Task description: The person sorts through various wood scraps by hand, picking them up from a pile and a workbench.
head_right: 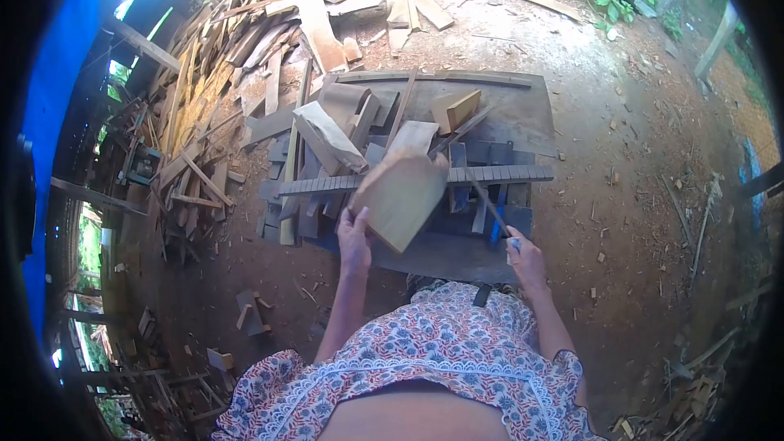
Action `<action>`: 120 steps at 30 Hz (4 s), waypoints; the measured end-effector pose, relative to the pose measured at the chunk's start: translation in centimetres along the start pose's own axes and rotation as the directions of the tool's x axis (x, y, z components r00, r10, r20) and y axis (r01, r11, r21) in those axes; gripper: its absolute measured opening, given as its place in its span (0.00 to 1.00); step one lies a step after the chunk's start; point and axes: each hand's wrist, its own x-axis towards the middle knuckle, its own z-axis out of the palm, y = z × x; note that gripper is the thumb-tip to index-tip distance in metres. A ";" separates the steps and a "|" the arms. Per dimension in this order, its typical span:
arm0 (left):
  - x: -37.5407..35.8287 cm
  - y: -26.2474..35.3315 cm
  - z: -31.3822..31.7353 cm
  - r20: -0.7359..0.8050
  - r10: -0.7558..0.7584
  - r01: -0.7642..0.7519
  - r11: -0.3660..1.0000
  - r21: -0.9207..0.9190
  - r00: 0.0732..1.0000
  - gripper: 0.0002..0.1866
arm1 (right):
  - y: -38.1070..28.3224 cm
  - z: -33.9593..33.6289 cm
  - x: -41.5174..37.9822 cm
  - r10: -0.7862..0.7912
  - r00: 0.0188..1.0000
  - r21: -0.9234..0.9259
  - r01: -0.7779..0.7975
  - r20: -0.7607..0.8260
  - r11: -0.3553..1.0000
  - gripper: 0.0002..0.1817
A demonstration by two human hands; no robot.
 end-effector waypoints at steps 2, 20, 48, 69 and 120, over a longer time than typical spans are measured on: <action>1.6 2.4 2.0 -0.069 -0.018 0.007 0.988 -0.152 0.997 0.19 | -0.9 -1.9 -1.5 0.118 0.992 0.156 -0.109 -0.048 0.982 0.19; 22.6 -9.1 8.3 -0.205 -0.501 0.238 0.683 -0.691 0.841 0.31 | -1.8 -1.2 -7.1 0.210 0.975 0.110 -0.202 -0.075 0.973 0.19; 19.8 -0.8 -1.7 -0.139 -0.199 0.092 0.832 -0.546 0.970 0.11 | -1.7 -1.5 -3.2 0.060 0.998 0.161 -0.056 -0.019 0.985 0.20; -7.3 14.9 -3.6 0.354 -0.684 0.694 0.709 0.121 0.638 0.18 | -1.5 -3.9 1.2 0.049 0.998 0.176 -0.053 0.028 0.983 0.21; -7.6 18.2 -4.1 0.271 -0.522 0.235 0.709 0.665 0.809 0.30 | -1.7 -1.6 7.6 -0.055 0.998 0.129 0.055 -0.003 0.990 0.19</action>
